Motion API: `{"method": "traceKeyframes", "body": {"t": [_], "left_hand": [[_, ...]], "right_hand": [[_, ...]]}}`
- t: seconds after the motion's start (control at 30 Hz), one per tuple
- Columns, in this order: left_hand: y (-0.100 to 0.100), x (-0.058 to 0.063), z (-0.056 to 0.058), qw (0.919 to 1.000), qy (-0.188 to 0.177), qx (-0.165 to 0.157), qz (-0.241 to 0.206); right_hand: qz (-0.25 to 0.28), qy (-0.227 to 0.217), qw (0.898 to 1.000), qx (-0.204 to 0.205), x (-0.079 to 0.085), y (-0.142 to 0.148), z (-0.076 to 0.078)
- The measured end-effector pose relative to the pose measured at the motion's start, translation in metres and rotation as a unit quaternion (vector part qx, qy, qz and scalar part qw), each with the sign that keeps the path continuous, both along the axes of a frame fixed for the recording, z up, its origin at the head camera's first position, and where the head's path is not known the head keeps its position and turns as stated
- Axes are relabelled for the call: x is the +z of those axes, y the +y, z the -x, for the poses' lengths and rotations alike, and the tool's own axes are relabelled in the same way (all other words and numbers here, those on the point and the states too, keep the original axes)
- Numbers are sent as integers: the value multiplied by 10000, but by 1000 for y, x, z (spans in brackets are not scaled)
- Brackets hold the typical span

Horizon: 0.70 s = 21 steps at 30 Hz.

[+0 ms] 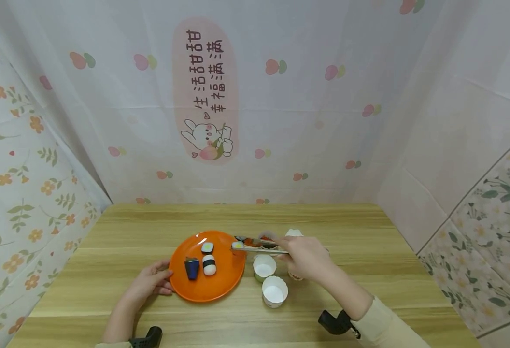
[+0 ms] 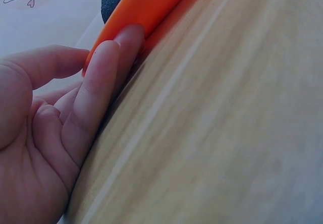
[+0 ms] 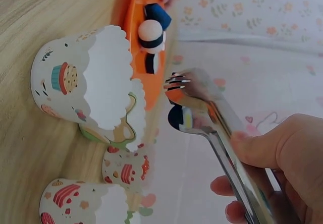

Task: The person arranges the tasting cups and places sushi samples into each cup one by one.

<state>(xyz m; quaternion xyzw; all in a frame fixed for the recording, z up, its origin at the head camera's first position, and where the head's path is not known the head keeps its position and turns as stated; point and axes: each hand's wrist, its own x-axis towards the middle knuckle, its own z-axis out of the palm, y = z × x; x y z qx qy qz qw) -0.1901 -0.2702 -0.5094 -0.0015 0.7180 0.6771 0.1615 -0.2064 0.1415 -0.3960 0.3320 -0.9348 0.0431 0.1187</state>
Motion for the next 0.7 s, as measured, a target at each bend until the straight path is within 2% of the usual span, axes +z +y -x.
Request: {"method": "traceKeyframes", "body": {"t": [0.1, 0.33, 0.7], "left_hand": [[0, -1, 0, 10000, 0, -14, -18], [-1, -3, 1, 10000, 44, -51, -27], [-2, -2, 1, 10000, -49, -33, -27]], "right_hand": [[-35, 65, 9999, -83, 1, 5, -2], [111, -116, 9992, -367, 8, 14, -7], [200, 127, 9986, -479, 7, 30, -7]]}}
